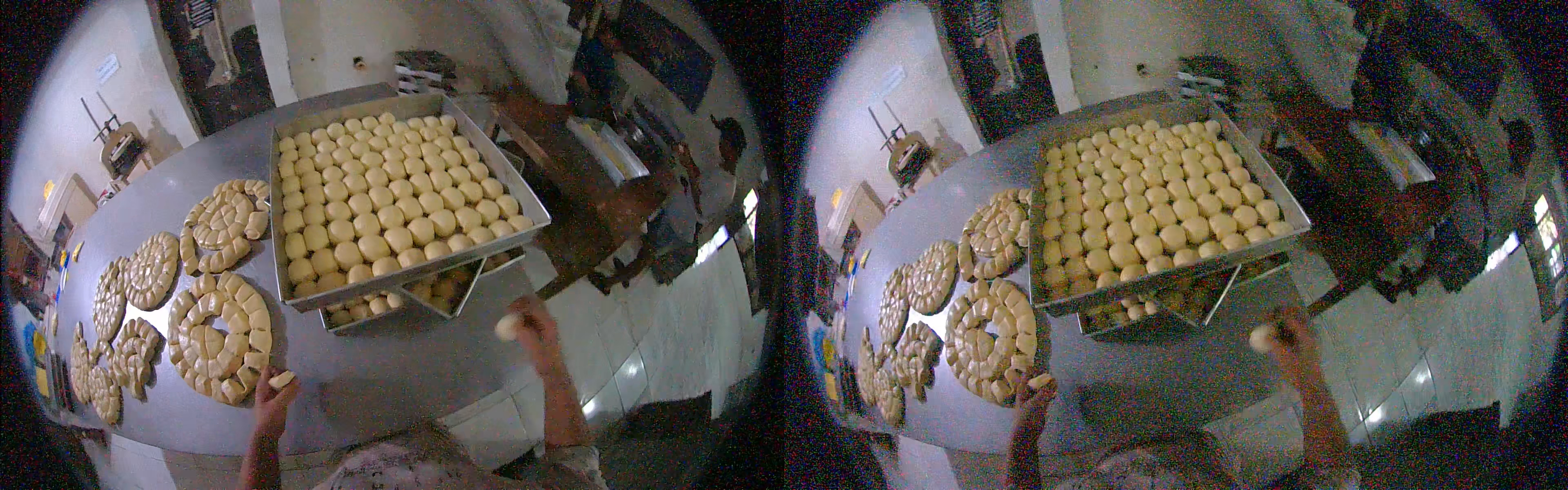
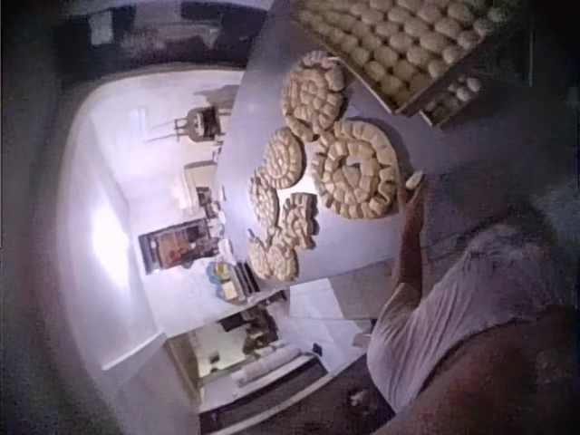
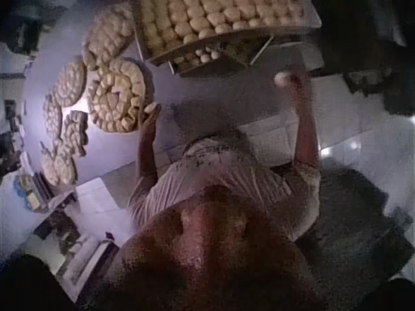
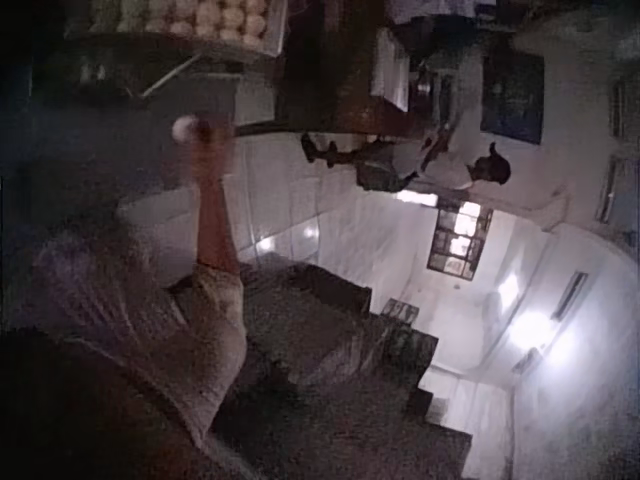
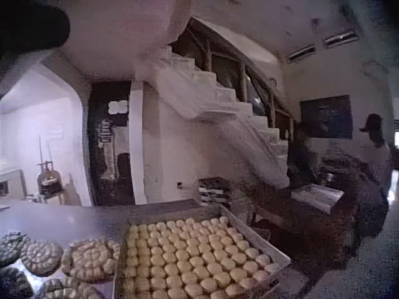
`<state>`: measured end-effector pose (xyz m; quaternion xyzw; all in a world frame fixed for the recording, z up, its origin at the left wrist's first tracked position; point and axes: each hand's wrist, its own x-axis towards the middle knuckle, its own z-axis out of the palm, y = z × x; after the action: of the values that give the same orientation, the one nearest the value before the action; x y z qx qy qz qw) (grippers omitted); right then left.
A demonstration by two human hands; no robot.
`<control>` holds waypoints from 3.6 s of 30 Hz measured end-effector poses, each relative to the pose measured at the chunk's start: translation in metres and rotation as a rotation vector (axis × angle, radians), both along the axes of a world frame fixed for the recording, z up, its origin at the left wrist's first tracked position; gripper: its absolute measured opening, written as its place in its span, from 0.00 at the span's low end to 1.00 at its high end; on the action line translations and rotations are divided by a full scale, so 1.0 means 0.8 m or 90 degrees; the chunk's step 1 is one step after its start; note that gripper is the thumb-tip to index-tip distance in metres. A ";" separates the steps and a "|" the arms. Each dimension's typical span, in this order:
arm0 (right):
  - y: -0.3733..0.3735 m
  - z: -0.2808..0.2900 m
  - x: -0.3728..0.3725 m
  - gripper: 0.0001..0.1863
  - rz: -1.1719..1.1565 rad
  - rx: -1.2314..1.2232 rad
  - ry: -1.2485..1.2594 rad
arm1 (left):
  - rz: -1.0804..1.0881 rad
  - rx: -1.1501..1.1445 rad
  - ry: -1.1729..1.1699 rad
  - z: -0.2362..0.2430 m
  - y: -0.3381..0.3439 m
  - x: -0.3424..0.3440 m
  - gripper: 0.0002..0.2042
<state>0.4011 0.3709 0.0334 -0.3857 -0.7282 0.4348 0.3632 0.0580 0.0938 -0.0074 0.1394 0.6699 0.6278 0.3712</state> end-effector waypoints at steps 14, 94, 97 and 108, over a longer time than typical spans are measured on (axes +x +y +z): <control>0.173 0.215 -0.283 0.14 -0.016 0.361 0.083 | -0.011 0.107 -0.012 0.016 -0.005 0.034 0.11; -0.021 0.126 -0.237 0.14 0.371 0.288 0.054 | 0.052 0.263 0.081 0.058 0.014 0.060 0.16; -0.119 0.037 -0.222 0.20 0.516 0.165 0.131 | -0.179 0.190 0.117 0.045 0.039 0.075 0.15; -0.136 -0.077 -0.170 0.24 0.150 0.542 -0.488 | 0.121 0.172 -0.033 0.016 -0.098 -0.035 0.07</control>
<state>0.2648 0.2622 -0.0280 -0.2522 -0.9562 -0.0292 0.1459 0.0300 0.0151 0.0056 0.1078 0.5798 0.7476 0.3054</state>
